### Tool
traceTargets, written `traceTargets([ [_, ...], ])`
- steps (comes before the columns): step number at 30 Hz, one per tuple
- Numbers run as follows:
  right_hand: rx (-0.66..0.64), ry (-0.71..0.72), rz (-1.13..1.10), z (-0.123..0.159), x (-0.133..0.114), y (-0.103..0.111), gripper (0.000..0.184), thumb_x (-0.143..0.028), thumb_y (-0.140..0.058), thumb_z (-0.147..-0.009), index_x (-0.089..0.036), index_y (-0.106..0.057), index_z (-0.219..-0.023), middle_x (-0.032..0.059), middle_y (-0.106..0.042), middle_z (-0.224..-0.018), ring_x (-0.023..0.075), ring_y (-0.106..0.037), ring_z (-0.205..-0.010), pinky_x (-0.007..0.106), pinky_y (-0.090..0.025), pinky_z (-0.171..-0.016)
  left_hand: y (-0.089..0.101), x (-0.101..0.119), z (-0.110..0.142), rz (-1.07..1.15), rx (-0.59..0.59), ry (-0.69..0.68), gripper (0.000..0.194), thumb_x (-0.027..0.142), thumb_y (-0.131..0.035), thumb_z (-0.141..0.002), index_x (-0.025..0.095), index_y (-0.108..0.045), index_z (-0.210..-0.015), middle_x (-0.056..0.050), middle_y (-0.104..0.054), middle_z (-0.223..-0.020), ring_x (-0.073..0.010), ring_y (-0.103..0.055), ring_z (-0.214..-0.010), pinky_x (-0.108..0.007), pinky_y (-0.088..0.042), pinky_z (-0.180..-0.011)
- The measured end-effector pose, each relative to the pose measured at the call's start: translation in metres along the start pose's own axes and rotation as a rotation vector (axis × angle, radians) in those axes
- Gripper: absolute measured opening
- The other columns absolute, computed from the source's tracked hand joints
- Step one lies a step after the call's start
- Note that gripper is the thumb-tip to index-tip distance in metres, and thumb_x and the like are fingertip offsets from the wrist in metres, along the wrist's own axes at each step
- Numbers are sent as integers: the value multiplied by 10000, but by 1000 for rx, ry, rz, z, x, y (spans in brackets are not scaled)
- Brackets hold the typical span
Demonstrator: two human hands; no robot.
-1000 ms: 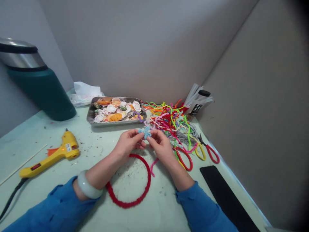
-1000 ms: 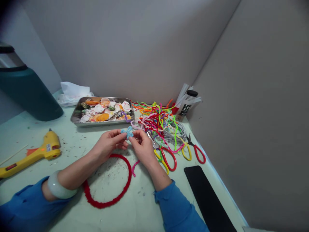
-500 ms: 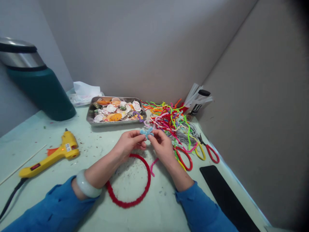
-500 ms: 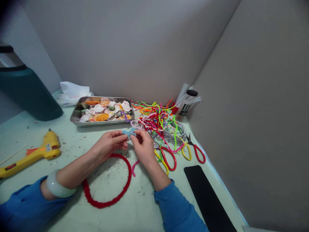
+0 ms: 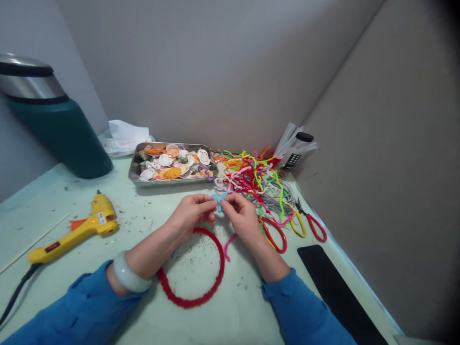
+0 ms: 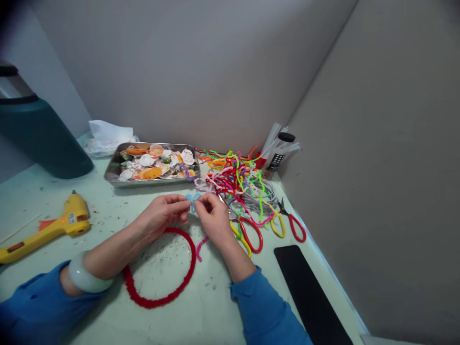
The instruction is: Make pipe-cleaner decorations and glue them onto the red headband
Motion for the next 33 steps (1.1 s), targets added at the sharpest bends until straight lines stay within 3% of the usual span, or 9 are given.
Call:
traceTargets([
  [10, -85, 6, 70, -1, 0, 1, 132, -290, -555, -762, -185, -526, -687, -32, -470, -613, 110, -418, -552, 232, -326, -517, -1, 5, 2, -95, 4, 14, 203, 251, -735, -622, 121, -579, -613, 14, -546, -537, -75, -488, -436, -232, -472, -490],
  [18, -61, 31, 186, -1, -1, 1, 124, -265, -545, -774, -177, -525, -688, -28, -486, -630, 106, -429, -568, 223, -335, -532, -1, 2, 2, -91, 1, 36, 255, 312, -742, -637, 120, -578, -675, 26, -535, -517, -80, -495, -449, -247, -500, -518],
  [25, -124, -28, -38, -1, 3, -2, 145, -312, -563, -793, -171, -591, -812, -7, -564, -724, 117, -486, -634, 227, -384, -582, 2, 3, 0, 25, 33, 21, 205, 235, -737, -633, 111, -578, -667, 32, -531, -491, -65, -477, -430, -220, -492, -492],
  [33, -85, -24, -15, 0, 4, -1, 120, -291, -576, -784, -173, -582, -762, -24, -527, -660, 109, -454, -588, 226, -367, -549, 0, 4, 2, 64, -15, 67, 215, 201, -742, -622, 124, -542, -640, 38, -529, -511, -60, -481, -419, -223, -493, -479],
])
Point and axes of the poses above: each hand's wrist, its own z-axis away from the middle knuckle, its own y-axis out of the back of the hand, x = y × z, the point moved 4 cm from there along -z, towards the middle knuckle
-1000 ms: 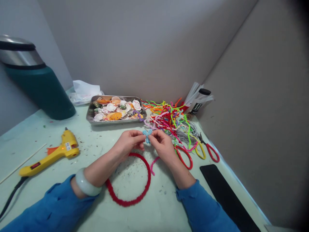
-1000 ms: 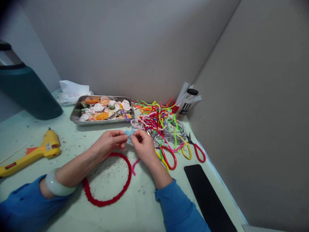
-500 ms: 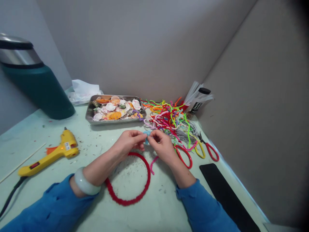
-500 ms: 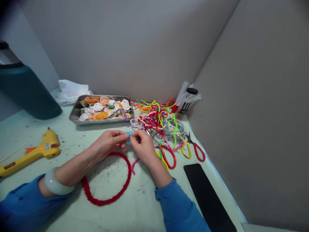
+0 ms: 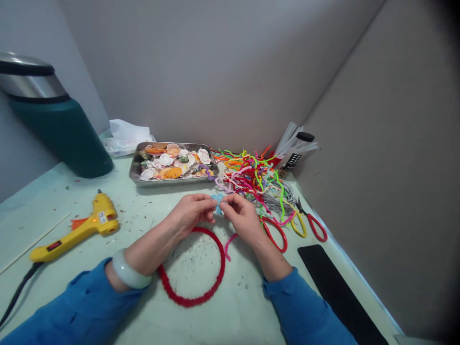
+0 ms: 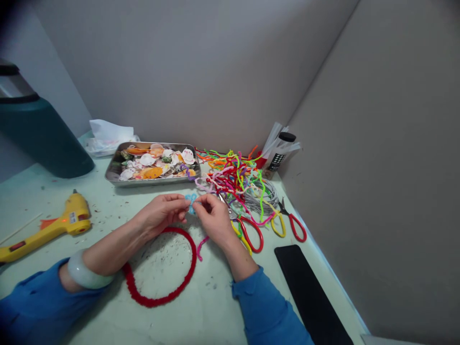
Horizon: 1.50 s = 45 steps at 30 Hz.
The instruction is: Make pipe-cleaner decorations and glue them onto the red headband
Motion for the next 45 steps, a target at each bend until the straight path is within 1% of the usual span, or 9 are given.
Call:
traceTargets([
  [5, 20, 23, 49, 1, 1, 0, 110, -286, -566, -794, -180, -579, -767, -15, -550, -675, 124, -494, -612, 238, -400, -575, 1, -1, 1, -74, 18, 37, 224, 226, -738, -640, 147, -545, -724, 27, -564, -557, -98, -549, -460, -232, -499, -451],
  [7, 41, 57, 60, 1, -1, 1, 100, -266, -567, -796, -188, -578, -857, -6, -572, -741, 126, -513, -636, 240, -415, -588, 2, -2, 0, -97, 12, 51, 208, 224, -725, -659, 146, -549, -738, 26, -563, -551, -101, -558, -461, -223, -495, -440],
  [11, 32, 175, 167, 3, -10, 2, 294, -201, -558, -804, -223, -548, -1096, 26, -589, -955, 131, -540, -720, 256, -441, -653, 2, -3, -1, -150, 2, 50, 174, 217, -706, -685, 130, -567, -743, 15, -570, -552, -94, -561, -463, -209, -494, -448],
  [15, -2, 234, 240, 3, -14, 2, 145, -188, -524, -828, -208, -610, -944, 34, -611, -931, 159, -561, -823, 273, -444, -711, 0, -4, 0, -161, -9, 60, 167, 224, -690, -701, 130, -561, -749, 10, -576, -568, -96, -567, -481, -209, -496, -452],
  [20, -6, 203, 214, 3, -14, 2, 255, -160, -513, -817, -204, -576, -1059, 38, -608, -981, 144, -563, -791, 262, -448, -693, -1, -4, 2, -188, -41, 44, 176, 237, -688, -691, 131, -564, -757, 7, -584, -581, -105, -579, -512, -210, -499, -458],
  [23, -38, 201, 228, 4, -14, 1, 214, -165, -506, -817, -201, -602, -1005, 35, -607, -977, 140, -557, -779, 258, -443, -684, 0, -5, 2, -252, -35, 62, 175, 243, -677, -692, 135, -548, -736, 17, -565, -510, -93, -543, -447, -207, -487, -443],
  [28, 14, 109, 98, 1, -6, 3, 116, -222, -547, -797, -189, -595, -898, 6, -603, -795, 136, -550, -691, 251, -440, -628, -2, -6, 3, -289, -45, 73, 233, 298, -700, -676, 150, -544, -767, 28, -568, -527, -92, -543, -448, -213, -494, -448],
  [34, 96, 17, -87, -3, 2, 2, 103, -249, -591, -748, -191, -576, -833, -7, -587, -738, 134, -542, -660, 250, -438, -611, -8, -8, 4, -287, -62, 37, 348, 314, -769, -591, 174, -537, -810, 36, -583, -554, -131, -593, -471, -225, -486, -422],
  [45, 29, 34, -85, -3, -3, 4, 73, -226, -577, -765, -179, -594, -819, -8, -587, -747, 127, -542, -678, 247, -430, -631, -5, -9, 1, -219, -32, 7, 175, 187, -677, -662, 137, -559, -780, 15, -596, -506, -102, -563, -435, -225, -498, -482],
])
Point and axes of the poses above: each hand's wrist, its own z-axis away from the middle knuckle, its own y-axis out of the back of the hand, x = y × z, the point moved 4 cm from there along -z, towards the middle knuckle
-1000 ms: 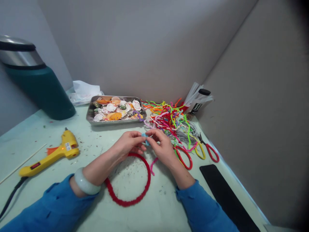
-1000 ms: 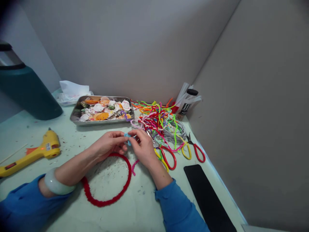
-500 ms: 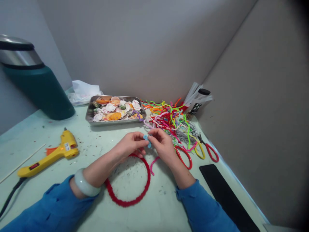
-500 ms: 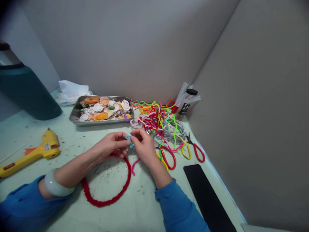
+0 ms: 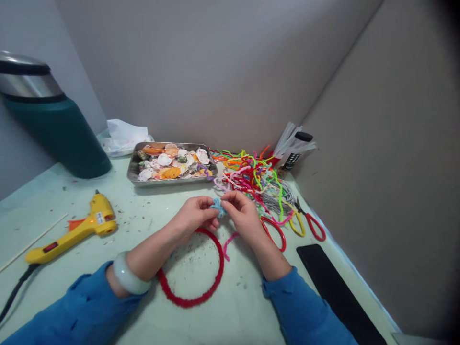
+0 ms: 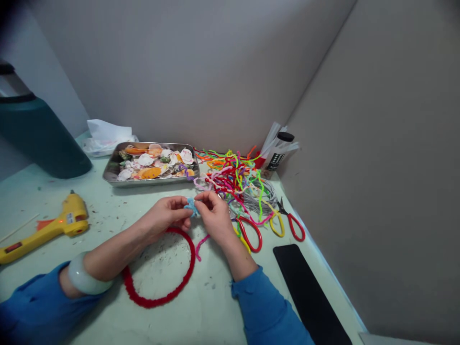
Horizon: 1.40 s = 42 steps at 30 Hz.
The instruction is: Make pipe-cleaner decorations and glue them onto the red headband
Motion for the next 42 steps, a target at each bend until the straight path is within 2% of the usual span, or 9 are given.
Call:
traceTargets([
  [7, 16, -48, -44, -2, 3, 2, 153, -266, -605, -743, -182, -606, -871, -5, -603, -758, 128, -540, -671, 248, -434, -625, 1, 0, -1, 84, -15, 13, 226, 219, -722, -648, 126, -570, -787, 0, -602, -551, -102, -574, -467, -228, -508, -496],
  [12, 12, -38, -14, -2, 3, 3, 97, -259, -603, -745, -177, -631, -788, -3, -609, -718, 128, -536, -655, 251, -430, -622, 2, 1, -1, 133, 12, 13, 250, 195, -732, -639, 138, -555, -807, 10, -603, -563, -100, -573, -465, -231, -512, -489],
  [22, 19, -34, 13, -2, 0, 4, 95, -255, -613, -737, -174, -650, -769, 9, -636, -724, 141, -561, -675, 260, -442, -642, 3, 0, 0, 117, 6, 18, 236, 210, -737, -637, 131, -565, -778, -4, -618, -537, -100, -574, -450, -221, -502, -495],
  [29, 68, -30, 26, 0, 5, 0, 99, -250, -618, -731, -179, -625, -801, 4, -619, -722, 138, -552, -659, 256, -441, -622, 2, 1, 0, 89, 24, 1, 305, 268, -777, -602, 128, -573, -779, 0, -608, -554, -108, -583, -475, -237, -508, -510],
  [33, 86, -39, -6, 1, 6, -3, 164, -309, -604, -762, -186, -592, -870, 2, -599, -730, 131, -539, -638, 243, -438, -582, 4, 1, -1, 107, 73, -4, 275, 265, -766, -616, 127, -572, -754, 5, -596, -538, -106, -570, -451, -226, -493, -480],
  [37, 24, -55, -13, 1, 8, -3, 238, -353, -636, -748, -188, -578, -909, 7, -601, -759, 135, -546, -662, 247, -448, -603, 8, 5, -2, 199, 103, -35, 193, 189, -738, -634, 115, -580, -717, 2, -594, -566, -88, -559, -464, -223, -506, -514],
  [42, -59, -28, 126, 4, 6, -4, 165, -340, -585, -794, -178, -611, -808, 4, -599, -719, 134, -528, -644, 244, -417, -596, 8, 7, -1, 210, 79, -16, 153, 147, -708, -646, 97, -590, -731, -7, -593, -582, -78, -546, -469, -203, -493, -504],
])
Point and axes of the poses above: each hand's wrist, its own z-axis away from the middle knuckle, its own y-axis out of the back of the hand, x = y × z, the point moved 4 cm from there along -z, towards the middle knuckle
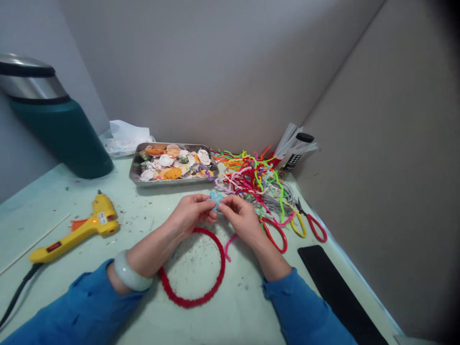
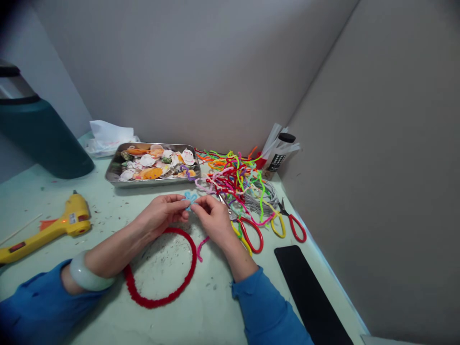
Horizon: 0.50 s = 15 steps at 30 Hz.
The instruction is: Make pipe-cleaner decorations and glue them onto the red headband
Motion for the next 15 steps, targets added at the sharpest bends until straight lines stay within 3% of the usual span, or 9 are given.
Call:
traceTargets([
  [9, 35, 155, 261, 3, -13, 4, 129, -259, -517, -839, -191, -587, -754, 3, -600, -716, 144, -537, -666, 256, -398, -637, 0, 0, -1, -226, -30, -39, 166, 224, -697, -665, 123, -572, -708, 0, -588, -488, -99, -543, -430, -210, -461, -479],
  [15, 17, 179, 270, 3, -16, 6, 129, -254, -521, -836, -184, -591, -755, 10, -598, -715, 146, -529, -673, 255, -400, -647, 1, -1, -1, -227, -65, -26, 158, 225, -688, -682, 124, -575, -729, 2, -588, -483, -100, -539, -431, -215, -470, -483],
])
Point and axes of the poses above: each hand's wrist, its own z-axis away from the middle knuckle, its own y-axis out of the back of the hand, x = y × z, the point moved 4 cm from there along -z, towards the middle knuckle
